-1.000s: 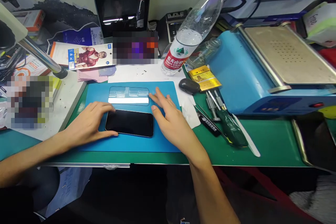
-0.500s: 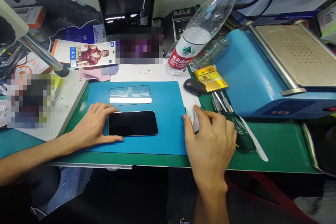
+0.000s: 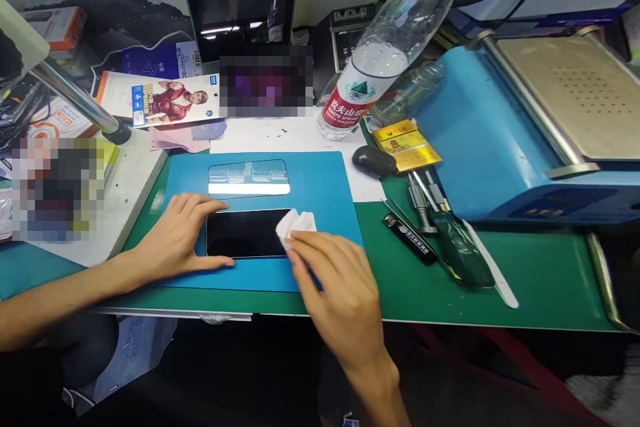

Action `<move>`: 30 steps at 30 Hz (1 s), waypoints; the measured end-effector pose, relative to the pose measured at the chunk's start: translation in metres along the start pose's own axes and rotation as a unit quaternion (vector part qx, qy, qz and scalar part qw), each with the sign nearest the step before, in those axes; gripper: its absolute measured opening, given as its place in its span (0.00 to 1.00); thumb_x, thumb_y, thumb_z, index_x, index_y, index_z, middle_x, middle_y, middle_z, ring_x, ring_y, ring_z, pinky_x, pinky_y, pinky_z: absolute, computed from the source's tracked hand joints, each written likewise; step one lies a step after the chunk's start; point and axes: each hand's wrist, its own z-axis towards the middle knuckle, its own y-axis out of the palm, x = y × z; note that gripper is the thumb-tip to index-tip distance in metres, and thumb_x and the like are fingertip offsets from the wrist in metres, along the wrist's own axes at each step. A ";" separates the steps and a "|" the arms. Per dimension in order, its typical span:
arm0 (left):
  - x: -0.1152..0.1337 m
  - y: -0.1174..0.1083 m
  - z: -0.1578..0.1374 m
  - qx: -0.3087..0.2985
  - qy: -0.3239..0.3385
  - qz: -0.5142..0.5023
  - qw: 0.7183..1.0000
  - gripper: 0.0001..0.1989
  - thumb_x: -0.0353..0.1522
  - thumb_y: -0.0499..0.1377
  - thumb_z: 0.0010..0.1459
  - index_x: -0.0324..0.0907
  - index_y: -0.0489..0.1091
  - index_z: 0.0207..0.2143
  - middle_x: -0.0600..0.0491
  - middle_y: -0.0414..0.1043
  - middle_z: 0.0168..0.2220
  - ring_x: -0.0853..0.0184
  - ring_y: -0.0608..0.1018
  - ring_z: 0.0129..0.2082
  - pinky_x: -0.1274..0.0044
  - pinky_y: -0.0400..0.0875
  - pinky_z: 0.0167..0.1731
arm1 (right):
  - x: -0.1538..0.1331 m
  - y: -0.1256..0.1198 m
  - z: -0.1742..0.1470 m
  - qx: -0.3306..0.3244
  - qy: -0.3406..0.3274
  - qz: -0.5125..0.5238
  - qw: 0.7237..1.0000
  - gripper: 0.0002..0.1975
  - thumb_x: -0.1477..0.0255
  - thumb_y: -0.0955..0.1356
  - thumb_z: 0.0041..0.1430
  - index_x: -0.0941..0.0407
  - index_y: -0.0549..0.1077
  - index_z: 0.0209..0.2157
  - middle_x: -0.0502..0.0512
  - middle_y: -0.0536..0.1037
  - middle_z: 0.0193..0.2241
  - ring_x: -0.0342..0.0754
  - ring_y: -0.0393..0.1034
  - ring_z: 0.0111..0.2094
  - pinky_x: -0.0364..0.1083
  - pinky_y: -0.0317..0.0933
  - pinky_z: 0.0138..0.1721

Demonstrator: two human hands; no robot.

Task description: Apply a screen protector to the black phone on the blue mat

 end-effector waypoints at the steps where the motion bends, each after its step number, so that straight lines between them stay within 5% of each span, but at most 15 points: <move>1: 0.000 0.000 0.000 0.001 0.001 0.000 1.000 0.41 0.61 0.59 0.66 0.39 0.61 0.65 0.38 0.73 0.57 0.48 0.75 0.53 0.59 0.69 0.50 | -0.003 0.001 -0.003 -0.025 -0.012 0.012 1.000 0.18 0.78 0.71 0.69 0.53 0.77 0.59 0.57 0.85 0.51 0.54 0.80 0.54 0.55 0.71 0.59; 5: 0.000 0.000 0.001 0.005 0.005 -0.010 1.000 0.42 0.61 0.58 0.66 0.37 0.61 0.65 0.38 0.73 0.57 0.48 0.74 0.53 0.60 0.69 0.50 | -0.003 0.004 -0.014 -0.083 -0.016 0.006 0.996 0.31 0.70 0.65 0.76 0.56 0.58 0.76 0.63 0.74 0.68 0.56 0.66 0.71 0.58 0.63 0.71; 9: -0.002 -0.002 0.002 -0.016 0.002 -0.008 1.000 0.53 0.69 0.56 0.57 0.36 0.63 0.67 0.36 0.73 0.55 0.46 0.74 0.52 0.58 0.69 0.50 | 0.000 0.009 -0.020 -0.129 -0.016 -0.028 0.991 0.35 0.62 0.60 0.79 0.57 0.47 0.79 0.63 0.62 0.75 0.58 0.56 0.76 0.61 0.57 0.75; 16: 0.001 -0.009 0.003 -0.065 -0.022 -0.031 0.997 0.40 0.60 0.60 0.66 0.42 0.66 0.67 0.38 0.71 0.56 0.47 0.73 0.55 0.55 0.69 0.54 | -0.012 0.005 -0.036 -0.133 -0.020 -0.064 0.989 0.37 0.64 0.62 0.77 0.57 0.44 0.79 0.64 0.61 0.74 0.60 0.58 0.75 0.62 0.59 0.74; 26: -0.002 -0.006 0.003 -0.056 -0.021 -0.025 0.998 0.39 0.60 0.59 0.67 0.44 0.67 0.67 0.40 0.70 0.56 0.48 0.71 0.54 0.55 0.68 0.55 | -0.004 0.021 -0.002 -0.159 0.009 -0.059 0.985 0.41 0.61 0.62 0.78 0.55 0.37 0.79 0.67 0.58 0.76 0.61 0.54 0.76 0.65 0.60 0.73; 30: -0.002 -0.005 0.003 -0.048 -0.019 -0.024 0.998 0.39 0.60 0.59 0.67 0.43 0.67 0.67 0.40 0.70 0.56 0.49 0.71 0.54 0.56 0.69 0.55 | -0.013 0.017 -0.013 -0.151 0.011 -0.069 0.986 0.41 0.60 0.62 0.78 0.55 0.36 0.80 0.68 0.60 0.75 0.61 0.55 0.76 0.66 0.60 0.73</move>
